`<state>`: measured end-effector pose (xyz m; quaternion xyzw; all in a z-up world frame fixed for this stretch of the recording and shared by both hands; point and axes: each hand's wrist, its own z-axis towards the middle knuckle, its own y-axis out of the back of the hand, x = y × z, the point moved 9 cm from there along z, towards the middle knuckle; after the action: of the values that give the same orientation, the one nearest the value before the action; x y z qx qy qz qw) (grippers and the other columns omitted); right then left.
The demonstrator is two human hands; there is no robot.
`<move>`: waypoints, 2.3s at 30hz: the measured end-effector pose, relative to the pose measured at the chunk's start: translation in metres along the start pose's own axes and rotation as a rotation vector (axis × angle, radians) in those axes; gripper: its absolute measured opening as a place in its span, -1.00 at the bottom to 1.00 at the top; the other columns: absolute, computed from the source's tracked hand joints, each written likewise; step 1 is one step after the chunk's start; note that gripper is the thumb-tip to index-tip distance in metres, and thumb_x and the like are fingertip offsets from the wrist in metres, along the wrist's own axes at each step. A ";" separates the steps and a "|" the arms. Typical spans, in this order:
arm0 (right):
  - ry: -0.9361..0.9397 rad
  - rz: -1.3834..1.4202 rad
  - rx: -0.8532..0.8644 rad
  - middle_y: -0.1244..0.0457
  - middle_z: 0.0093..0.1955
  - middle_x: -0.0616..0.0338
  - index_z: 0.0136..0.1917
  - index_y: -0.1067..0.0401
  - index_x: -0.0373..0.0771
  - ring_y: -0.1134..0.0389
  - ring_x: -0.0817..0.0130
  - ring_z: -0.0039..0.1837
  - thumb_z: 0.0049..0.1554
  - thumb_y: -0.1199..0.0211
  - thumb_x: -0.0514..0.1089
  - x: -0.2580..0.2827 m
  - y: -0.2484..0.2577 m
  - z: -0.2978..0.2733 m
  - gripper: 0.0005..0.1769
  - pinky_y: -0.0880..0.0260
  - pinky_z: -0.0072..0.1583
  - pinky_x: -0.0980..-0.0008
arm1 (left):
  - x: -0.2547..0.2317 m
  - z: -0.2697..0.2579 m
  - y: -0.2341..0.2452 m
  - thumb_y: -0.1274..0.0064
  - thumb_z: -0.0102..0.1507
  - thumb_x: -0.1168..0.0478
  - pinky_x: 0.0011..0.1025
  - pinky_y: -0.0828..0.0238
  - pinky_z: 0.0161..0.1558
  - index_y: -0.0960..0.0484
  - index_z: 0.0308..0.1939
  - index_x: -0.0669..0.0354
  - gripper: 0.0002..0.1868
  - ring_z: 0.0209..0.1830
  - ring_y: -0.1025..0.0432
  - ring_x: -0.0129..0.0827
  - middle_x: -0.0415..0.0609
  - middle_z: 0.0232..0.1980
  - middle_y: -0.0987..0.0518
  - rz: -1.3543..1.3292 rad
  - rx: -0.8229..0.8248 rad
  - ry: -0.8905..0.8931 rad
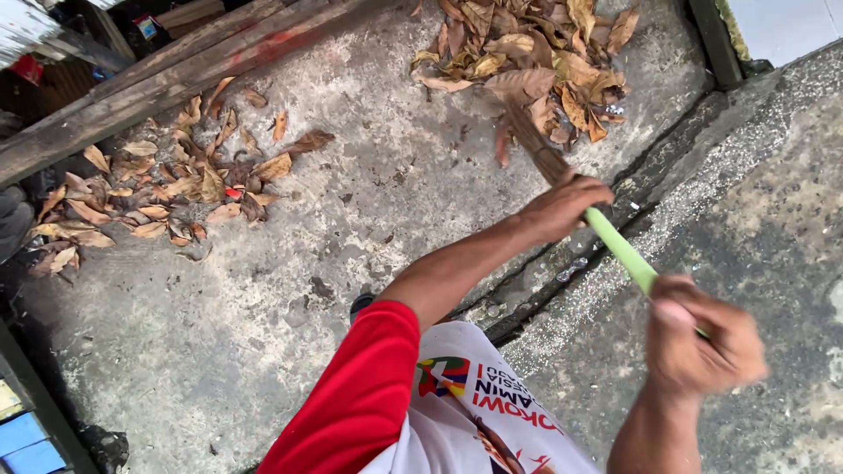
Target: Sweeping dry leaves into piles on a concrete outdoor surface using a broom.
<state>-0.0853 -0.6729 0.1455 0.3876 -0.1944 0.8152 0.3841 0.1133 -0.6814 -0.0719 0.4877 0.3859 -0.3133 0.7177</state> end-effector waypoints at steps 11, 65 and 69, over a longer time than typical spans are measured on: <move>0.042 0.189 0.197 -0.10 -0.55 0.13 -0.39 -0.37 -0.40 -0.01 0.40 -0.52 0.03 -0.39 -0.30 0.026 -0.129 0.042 -0.75 -0.21 -0.34 0.24 | 0.031 -0.089 0.122 -0.27 0.00 0.50 -0.13 -0.07 0.45 -0.58 0.09 -0.20 -0.35 0.26 -0.38 -0.07 -0.15 0.19 -0.55 0.234 -0.157 0.120; 0.056 0.368 0.691 -0.21 -0.49 0.21 -0.20 -0.40 -0.35 -0.16 0.47 -0.45 0.11 -0.31 -0.27 0.212 -0.496 -0.112 -0.87 -0.37 -0.27 0.33 | -0.001 -0.480 0.372 -0.30 0.03 0.47 -0.13 -0.20 0.43 -0.55 0.09 0.04 -0.43 0.23 -0.37 -0.16 -0.10 0.10 -0.53 0.332 -0.442 0.207; 0.116 0.444 0.622 -0.02 -0.55 0.17 -0.28 -0.44 -0.50 0.01 0.28 -0.53 0.09 -0.35 -0.48 0.193 -0.543 -0.135 -0.86 -0.19 -0.40 0.30 | 0.062 -0.547 0.374 -0.32 -0.05 0.52 0.26 0.05 0.47 -0.51 0.12 0.02 -0.32 0.26 -0.38 0.18 0.09 0.12 -0.53 0.237 -0.535 0.359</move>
<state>0.1938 -0.1566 0.2222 0.3874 0.0051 0.9190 0.0724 0.3173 -0.0484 -0.0775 0.3711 0.5152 -0.0245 0.7721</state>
